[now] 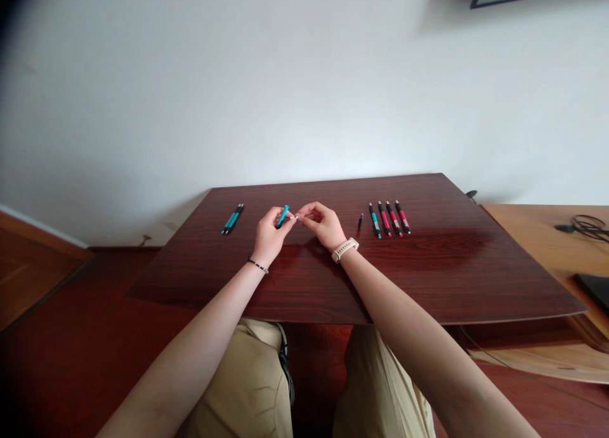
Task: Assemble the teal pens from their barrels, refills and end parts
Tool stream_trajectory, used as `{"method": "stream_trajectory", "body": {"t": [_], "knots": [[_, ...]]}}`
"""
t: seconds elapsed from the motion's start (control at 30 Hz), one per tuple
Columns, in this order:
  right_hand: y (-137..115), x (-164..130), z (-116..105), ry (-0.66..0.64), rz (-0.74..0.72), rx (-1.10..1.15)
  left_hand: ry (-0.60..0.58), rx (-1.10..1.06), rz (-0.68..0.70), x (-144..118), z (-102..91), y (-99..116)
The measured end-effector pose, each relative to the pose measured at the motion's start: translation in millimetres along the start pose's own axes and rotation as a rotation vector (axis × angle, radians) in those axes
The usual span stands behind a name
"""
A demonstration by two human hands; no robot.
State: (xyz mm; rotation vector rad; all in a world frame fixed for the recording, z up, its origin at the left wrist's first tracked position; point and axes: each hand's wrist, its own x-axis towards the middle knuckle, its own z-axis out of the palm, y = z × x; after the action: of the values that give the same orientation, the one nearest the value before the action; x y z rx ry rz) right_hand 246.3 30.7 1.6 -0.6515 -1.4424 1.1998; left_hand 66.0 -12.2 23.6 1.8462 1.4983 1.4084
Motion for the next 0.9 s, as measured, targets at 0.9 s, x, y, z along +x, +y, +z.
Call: {"method": "stream_trajectory", "body": {"t": [0.9], "knots": [[-1.3,-3.6,0.8,-0.095,-0.019,-0.065,0.028,0.021,0.045,-0.8,-3.0,7.8]]}}
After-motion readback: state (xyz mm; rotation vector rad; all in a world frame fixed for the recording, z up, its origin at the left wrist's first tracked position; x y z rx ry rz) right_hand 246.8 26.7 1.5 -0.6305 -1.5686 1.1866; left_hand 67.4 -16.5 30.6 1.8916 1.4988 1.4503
